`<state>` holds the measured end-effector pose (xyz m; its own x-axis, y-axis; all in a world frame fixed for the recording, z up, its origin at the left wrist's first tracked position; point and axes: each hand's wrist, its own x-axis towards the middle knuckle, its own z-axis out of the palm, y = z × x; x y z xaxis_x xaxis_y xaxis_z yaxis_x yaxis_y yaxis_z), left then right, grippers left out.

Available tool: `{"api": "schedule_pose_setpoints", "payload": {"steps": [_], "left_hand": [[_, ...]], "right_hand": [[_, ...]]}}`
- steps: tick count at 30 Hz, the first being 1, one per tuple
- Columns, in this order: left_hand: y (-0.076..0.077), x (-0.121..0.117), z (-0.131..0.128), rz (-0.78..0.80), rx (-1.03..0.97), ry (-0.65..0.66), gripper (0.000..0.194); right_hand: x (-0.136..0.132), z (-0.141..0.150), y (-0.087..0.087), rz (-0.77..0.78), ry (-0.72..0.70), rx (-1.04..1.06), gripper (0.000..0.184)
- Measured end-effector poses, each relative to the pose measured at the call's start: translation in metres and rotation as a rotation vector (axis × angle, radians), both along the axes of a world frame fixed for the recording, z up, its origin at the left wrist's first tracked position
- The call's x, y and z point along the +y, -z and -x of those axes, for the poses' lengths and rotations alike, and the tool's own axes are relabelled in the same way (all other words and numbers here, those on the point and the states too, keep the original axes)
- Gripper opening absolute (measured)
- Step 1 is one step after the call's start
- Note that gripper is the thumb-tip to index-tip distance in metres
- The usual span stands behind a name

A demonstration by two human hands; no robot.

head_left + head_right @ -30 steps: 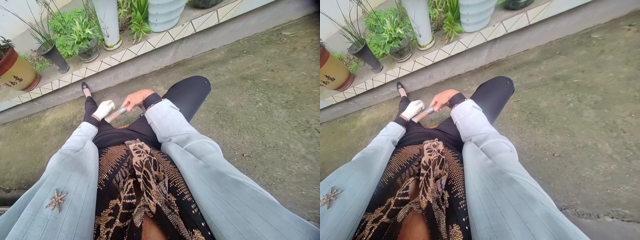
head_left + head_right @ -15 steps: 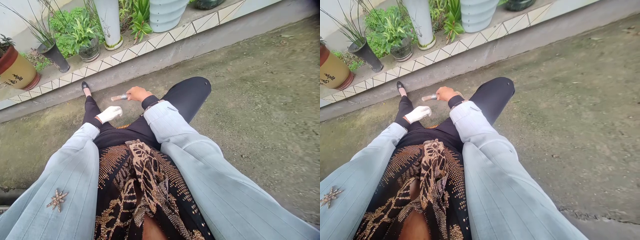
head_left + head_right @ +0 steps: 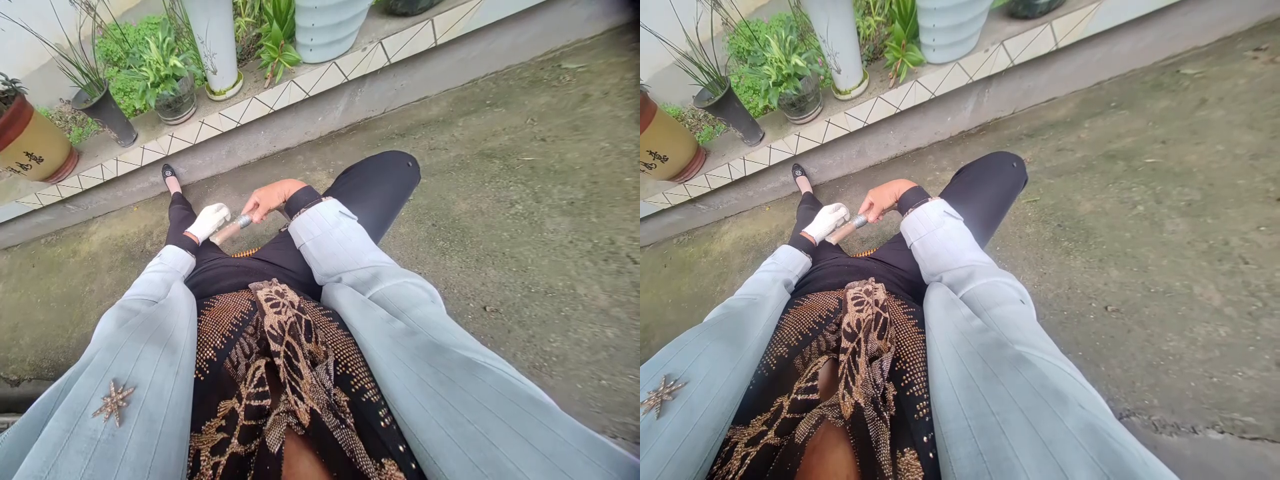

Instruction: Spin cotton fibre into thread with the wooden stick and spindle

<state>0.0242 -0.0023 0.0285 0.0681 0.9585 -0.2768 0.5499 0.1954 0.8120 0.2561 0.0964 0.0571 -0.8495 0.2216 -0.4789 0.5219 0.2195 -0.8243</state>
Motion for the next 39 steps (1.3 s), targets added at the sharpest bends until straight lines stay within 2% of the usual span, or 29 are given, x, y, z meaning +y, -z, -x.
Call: {"api": "schedule_pose_setpoints", "payload": {"steps": [2,4,6,7,8,10,12,13,16,18,20,24,28,31,34,36,39], "left_hand": [[0.004,-0.003,-0.003,0.054,-0.061,-0.025,0.033],[0.006,-0.007,-0.006,0.077,-0.123,0.029,0.037],[0.007,-0.011,-0.008,0.068,-0.149,0.127,0.038],[0.007,-0.012,-0.008,0.068,-0.145,0.184,0.037],[0.006,-0.013,-0.009,0.067,-0.13,0.244,0.036],[0.004,-0.013,-0.01,0.055,-0.074,0.368,0.032],[0.001,-0.011,-0.009,0.006,0.011,0.42,0.03],[-0.001,-0.01,-0.008,-0.028,0.053,0.409,0.029],[-0.004,-0.006,-0.002,-0.096,0.113,0.317,0.024],[-0.005,-0.004,0.002,-0.085,0.092,0.27,0.022],[-0.006,-0.004,0.004,-0.035,0.061,0.197,0.024],[-0.005,-0.004,0.005,0.025,-0.013,0.06,0.023],[-0.002,-0.003,0.001,0.03,0.0,0.058,0.03],[0.003,-0.004,-0.001,0.104,-0.017,0.051,0.029],[0.009,-0.007,-0.001,0.103,-0.1,0.035,0.031],[0.013,-0.009,-0.001,0.07,-0.143,0.05,0.037],[0.016,-0.011,-0.002,0.061,-0.165,0.12,0.04]], "right_hand": [[0.0,-0.004,-0.006,-0.058,0.207,0.158,0.037],[0.0,-0.005,-0.008,-0.115,0.473,0.3,0.031],[0.002,-0.002,-0.007,-0.192,0.685,0.306,0.027],[0.003,0.0,-0.006,-0.251,0.736,0.238,0.027],[0.004,0.003,-0.004,-0.329,0.741,0.133,0.028],[0.005,0.009,0.002,-0.516,0.634,-0.112,0.033],[0.004,0.013,0.009,-0.619,0.409,-0.32,0.039],[0.002,0.015,0.013,-0.609,0.285,-0.392,0.039],[-0.002,0.018,0.022,-0.384,-0.004,-0.481,0.029],[-0.004,0.017,0.024,-0.196,-0.104,-0.412,0.029],[-0.003,0.014,0.024,-0.05,-0.148,-0.276,0.038],[0.004,0.007,0.018,0.04,-0.077,-0.056,0.054],[0.009,0.003,0.015,0.005,-0.039,0.016,0.057],[0.007,0.002,0.012,-0.034,0.02,0.06,0.051],[0.002,0.001,0.006,-0.015,0.162,0.186,0.031],[-0.002,0.002,0.001,-0.004,0.309,0.298,0.018],[-0.007,0.007,-0.004,-0.098,0.56,0.312,0.013]]}}
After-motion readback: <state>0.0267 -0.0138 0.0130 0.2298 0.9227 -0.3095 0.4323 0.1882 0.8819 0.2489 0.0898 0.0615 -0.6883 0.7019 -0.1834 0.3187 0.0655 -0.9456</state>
